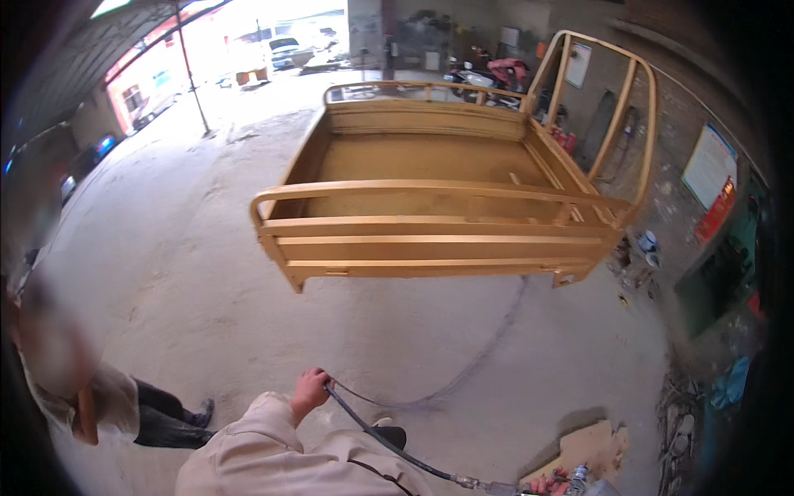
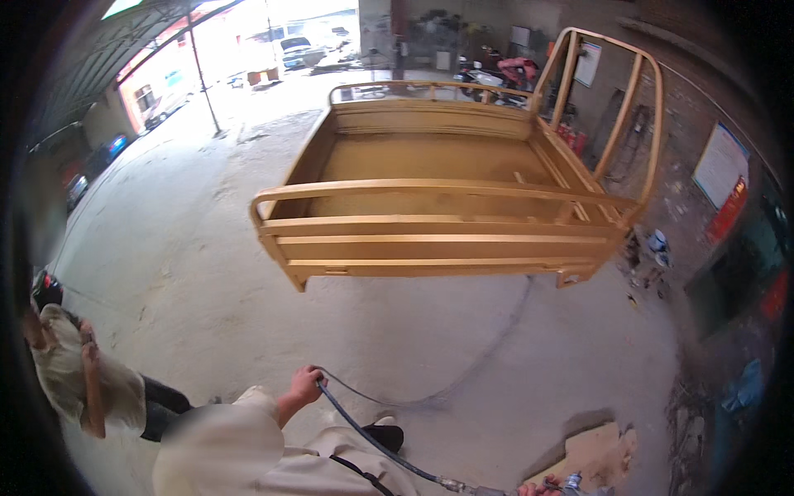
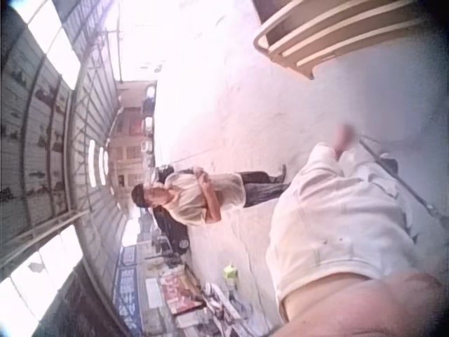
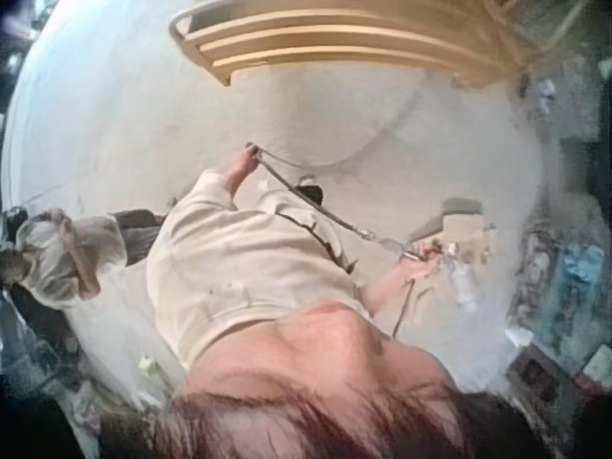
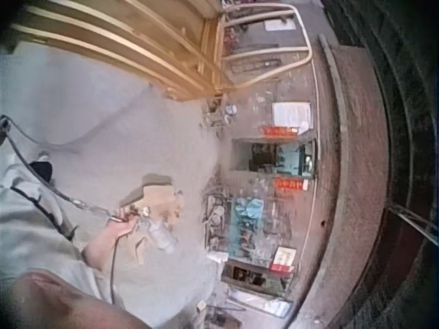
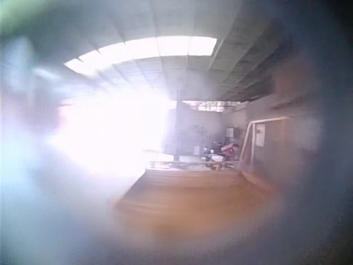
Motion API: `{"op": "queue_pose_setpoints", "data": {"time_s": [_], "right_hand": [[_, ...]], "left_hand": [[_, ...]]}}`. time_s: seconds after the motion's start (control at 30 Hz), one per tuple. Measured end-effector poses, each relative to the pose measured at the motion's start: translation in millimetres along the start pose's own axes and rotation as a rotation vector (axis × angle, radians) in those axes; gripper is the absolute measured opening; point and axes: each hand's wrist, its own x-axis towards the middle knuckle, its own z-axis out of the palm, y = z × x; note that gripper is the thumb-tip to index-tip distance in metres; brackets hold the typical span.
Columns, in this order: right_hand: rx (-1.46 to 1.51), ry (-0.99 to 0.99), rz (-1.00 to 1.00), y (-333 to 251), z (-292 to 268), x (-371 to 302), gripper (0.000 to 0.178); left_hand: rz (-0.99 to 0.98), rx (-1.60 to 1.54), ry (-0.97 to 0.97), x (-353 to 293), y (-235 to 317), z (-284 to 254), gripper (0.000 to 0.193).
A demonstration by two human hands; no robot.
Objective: The person uses a spray gun to apply gold paint to a wooden bed frame in a workshop. They move around the frame to cover multiple sides and sections, then hand the spray gun to a coworker who continues painting.
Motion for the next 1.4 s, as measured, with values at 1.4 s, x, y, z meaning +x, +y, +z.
{"op": "queue_pose_setpoints", "data": {"time_s": [1.4], "right_hand": [[-0.829, -0.737, 0.561, 265, 147, 123, 0.027]], "left_hand": [[0.051, -0.007, -0.36, -2, 58, 229, 0.027]]}}
